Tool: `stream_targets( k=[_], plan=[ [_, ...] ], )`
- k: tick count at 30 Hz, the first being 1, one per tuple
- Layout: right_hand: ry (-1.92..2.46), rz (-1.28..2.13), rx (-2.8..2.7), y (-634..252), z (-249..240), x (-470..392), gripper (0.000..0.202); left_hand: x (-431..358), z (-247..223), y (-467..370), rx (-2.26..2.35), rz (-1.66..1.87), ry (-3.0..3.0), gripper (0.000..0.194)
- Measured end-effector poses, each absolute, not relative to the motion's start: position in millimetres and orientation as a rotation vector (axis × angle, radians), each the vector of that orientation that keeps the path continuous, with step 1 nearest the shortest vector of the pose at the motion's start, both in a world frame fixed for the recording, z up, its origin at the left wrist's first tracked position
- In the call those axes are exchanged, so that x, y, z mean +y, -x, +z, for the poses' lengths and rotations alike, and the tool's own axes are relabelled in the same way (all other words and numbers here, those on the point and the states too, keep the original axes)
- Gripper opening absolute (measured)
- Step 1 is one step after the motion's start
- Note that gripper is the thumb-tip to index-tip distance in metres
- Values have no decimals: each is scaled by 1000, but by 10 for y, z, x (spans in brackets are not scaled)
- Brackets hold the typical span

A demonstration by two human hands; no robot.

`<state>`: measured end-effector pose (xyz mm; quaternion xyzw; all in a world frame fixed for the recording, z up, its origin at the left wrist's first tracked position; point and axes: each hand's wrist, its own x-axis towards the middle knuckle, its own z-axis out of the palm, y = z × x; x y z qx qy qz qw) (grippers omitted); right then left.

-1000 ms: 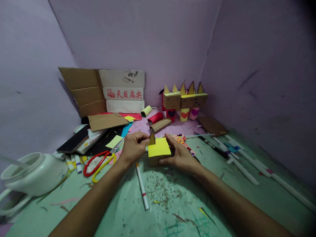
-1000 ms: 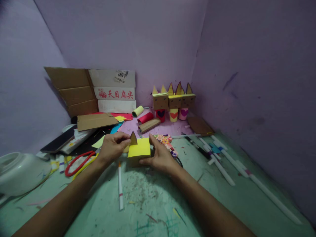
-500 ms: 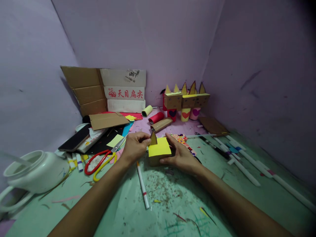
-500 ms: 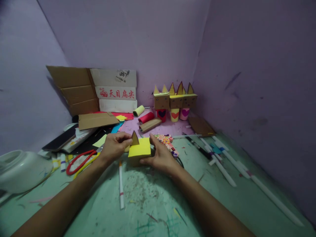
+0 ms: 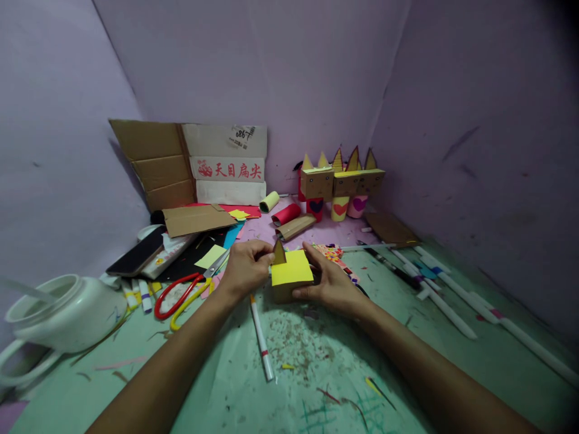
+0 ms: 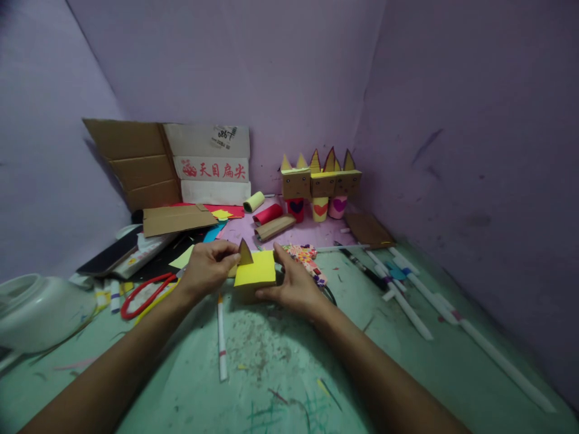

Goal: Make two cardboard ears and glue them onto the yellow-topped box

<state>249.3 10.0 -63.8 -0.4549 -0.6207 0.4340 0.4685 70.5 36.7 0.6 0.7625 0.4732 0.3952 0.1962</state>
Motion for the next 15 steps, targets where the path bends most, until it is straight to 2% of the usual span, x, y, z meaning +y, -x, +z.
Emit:
stream_targets(
  k=[15],
  plan=[
    [1102, 1013, -1525, -2499, -681, 117, 100, 387, -58, -719, 1290, 1178, -2060, 12]
  ],
)
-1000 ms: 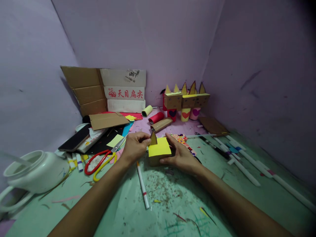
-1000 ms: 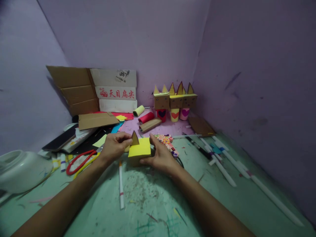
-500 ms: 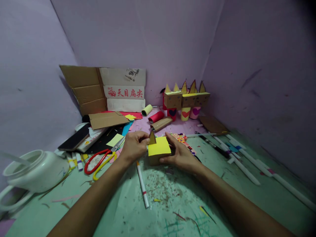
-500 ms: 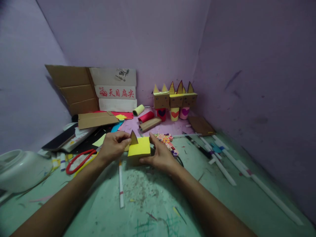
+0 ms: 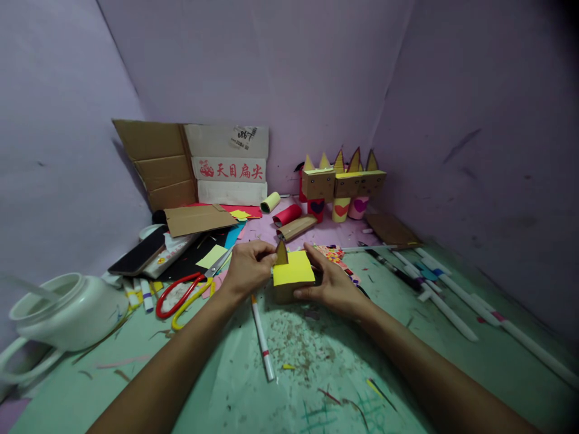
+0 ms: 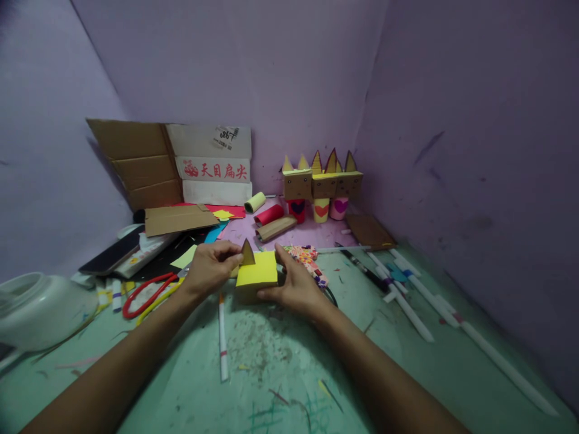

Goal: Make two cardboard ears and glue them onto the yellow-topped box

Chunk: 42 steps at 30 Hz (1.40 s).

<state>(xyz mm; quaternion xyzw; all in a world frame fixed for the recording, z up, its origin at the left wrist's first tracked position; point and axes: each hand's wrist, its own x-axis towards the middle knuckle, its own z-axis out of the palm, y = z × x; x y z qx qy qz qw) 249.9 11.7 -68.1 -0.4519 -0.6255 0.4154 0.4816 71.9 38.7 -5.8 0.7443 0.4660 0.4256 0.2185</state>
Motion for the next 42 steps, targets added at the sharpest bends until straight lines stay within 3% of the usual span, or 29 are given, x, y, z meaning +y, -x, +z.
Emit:
stream_targets(
  k=[24, 42],
  plan=[
    [1141, 1052, -1516, -2494, -626, 97, 102, 388, -57, -638, 1264, 1262, -2131, 18],
    [1095, 1027, -1617, -2509, -592, 45, 96, 447, -128, -622, 1288, 1404, -1592, 17]
  ],
)
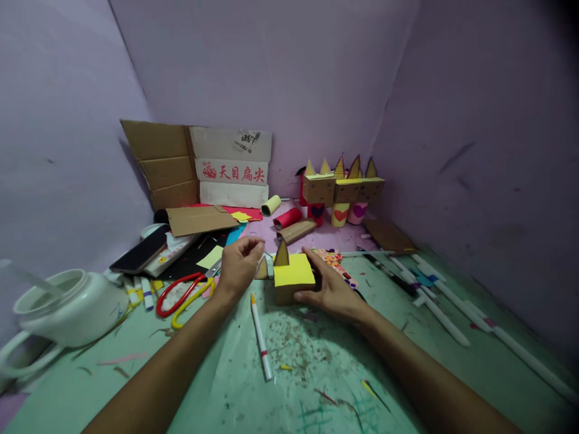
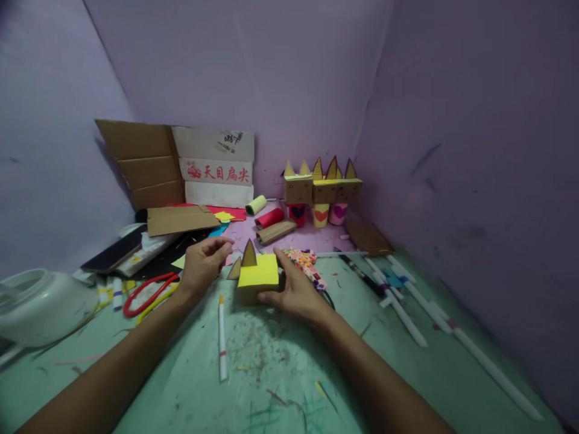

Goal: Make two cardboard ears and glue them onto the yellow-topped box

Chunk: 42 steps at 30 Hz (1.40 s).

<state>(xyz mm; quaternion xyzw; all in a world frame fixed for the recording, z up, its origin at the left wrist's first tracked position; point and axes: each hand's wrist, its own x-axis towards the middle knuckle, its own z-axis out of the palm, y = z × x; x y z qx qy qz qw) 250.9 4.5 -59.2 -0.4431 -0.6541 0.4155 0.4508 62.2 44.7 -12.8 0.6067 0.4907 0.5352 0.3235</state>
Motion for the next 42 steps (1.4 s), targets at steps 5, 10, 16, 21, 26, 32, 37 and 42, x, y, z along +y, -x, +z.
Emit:
stream_targets(
  k=[5, 10, 16, 21, 26, 32, 37, 42],
  plan=[
    [1080, 1046, -1596, -2504, -553, 15, 99, 466, -116, -568, 1247, 1417, -1326, 20],
    [1083, 1030, -1609, -2518, -567, 4, 100, 484, -113, -522, 1222, 1428, -1213, 24],
    [1083, 872, -1684, -2556, -602, 10, 92, 483, -116, -508, 1215, 1444, -1184, 23],
    [1075, 831, -1652, -2558, -561, -6, 76, 449, -109, -508, 1210, 1427, -1237, 21],
    [1077, 798, -1567, -2543, -535, 2, 51, 423, -89, -593, 1167, 1374, -1436, 17],
    [1015, 714, -1680, -2538, -574, 4, 59, 424, -67, -690, 1170, 1305, -1817, 17],
    [994, 588, -1757, -2525, -577, -5, 51, 442, -85, -706, 1156, 1226, -1799, 12],
    [989, 515, -1755, -2507, -523, -24, 33, 438, -87, -733, 1167, 1210, -1812, 7]
  ],
)
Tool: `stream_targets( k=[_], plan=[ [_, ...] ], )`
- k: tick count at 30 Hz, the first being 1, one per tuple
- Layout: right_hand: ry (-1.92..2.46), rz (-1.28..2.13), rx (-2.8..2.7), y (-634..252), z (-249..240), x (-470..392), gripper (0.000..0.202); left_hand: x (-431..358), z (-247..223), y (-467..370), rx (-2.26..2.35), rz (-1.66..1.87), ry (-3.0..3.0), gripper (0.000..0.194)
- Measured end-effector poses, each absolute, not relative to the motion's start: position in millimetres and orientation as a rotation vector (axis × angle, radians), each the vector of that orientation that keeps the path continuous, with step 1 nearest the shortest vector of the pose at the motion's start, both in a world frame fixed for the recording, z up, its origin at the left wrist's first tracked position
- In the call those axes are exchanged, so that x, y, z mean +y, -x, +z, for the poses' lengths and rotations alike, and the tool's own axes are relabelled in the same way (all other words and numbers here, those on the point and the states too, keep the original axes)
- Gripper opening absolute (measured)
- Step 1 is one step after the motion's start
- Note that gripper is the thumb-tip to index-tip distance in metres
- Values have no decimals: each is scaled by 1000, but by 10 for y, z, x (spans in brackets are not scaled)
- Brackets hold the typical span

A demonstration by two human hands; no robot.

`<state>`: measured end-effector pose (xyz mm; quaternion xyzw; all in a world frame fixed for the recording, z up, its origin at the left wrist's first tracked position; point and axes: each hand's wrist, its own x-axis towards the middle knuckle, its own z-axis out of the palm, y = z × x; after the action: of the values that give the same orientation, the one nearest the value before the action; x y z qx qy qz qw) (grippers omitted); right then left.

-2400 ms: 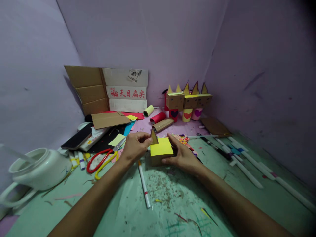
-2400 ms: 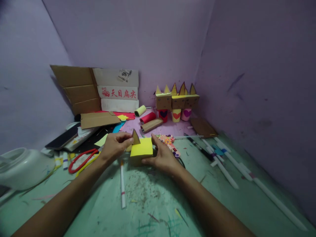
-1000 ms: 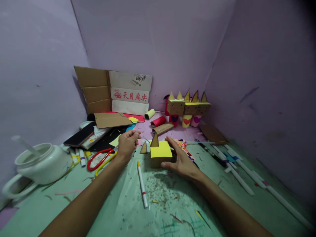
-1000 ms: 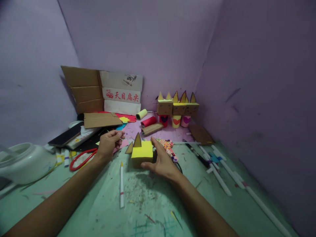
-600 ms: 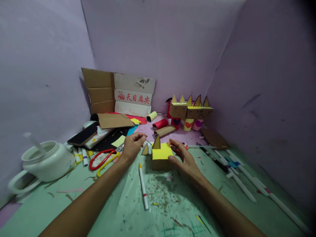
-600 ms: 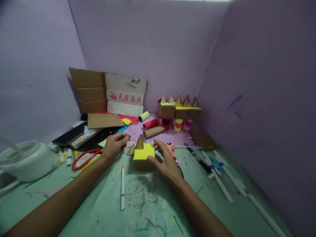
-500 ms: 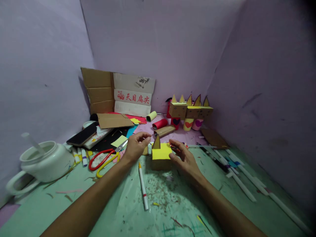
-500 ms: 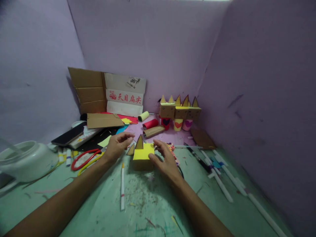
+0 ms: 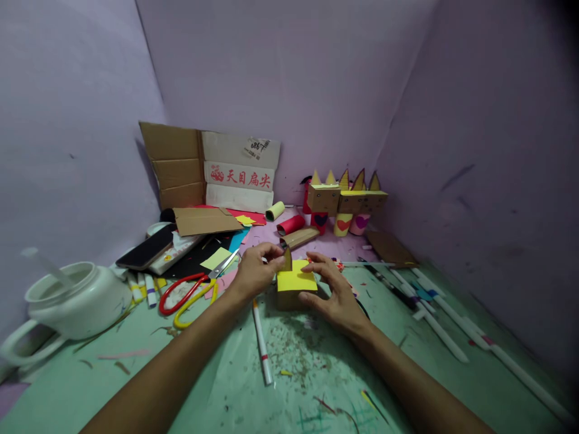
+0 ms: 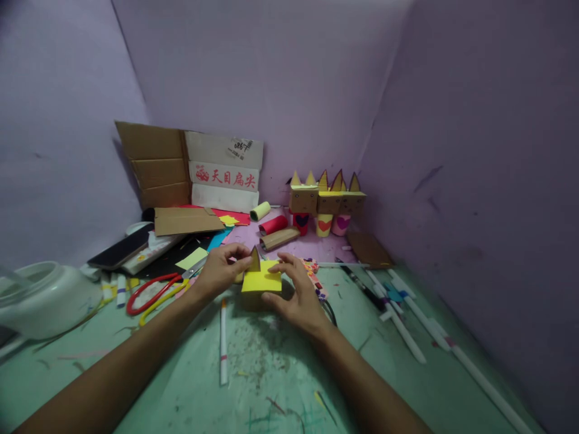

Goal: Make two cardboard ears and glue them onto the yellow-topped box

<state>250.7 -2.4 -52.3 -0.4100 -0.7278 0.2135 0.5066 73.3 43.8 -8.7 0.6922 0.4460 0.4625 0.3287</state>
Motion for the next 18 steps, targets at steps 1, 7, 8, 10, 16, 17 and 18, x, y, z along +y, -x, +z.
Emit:
stream_targets(
  k=[1, 7, 8, 10, 16, 17, 18],
  plan=[
    [993, 498, -1766, -2503, -507, -30, 29, 435, -87, -738, 1173, 1205, -1818, 6],
    [1002, 458, -1811, -2494, -461, -48, 21, 420, -92, -745, 1270, 1225, -1809, 7],
    [1001, 466, -1810, -2494, -464, -47, 21, 419, -93, -745, 1279, 1222, -1810, 7],
    [998, 485, -1806, -2497, -474, -43, 21, 417, -96, -743, 1296, 1207, -1818, 7],
    [994, 533, -1797, -2499, -499, -30, 21, 407, -95, -734, 1352, 1161, -1915, 8],
    [990, 542, -1794, -2497, -499, -29, 22, 405, -95, -734, 1358, 1159, -1926, 8],
    [988, 549, -1788, -2495, -497, -29, 22, 404, -96, -734, 1363, 1155, -1931, 8]
  ],
)
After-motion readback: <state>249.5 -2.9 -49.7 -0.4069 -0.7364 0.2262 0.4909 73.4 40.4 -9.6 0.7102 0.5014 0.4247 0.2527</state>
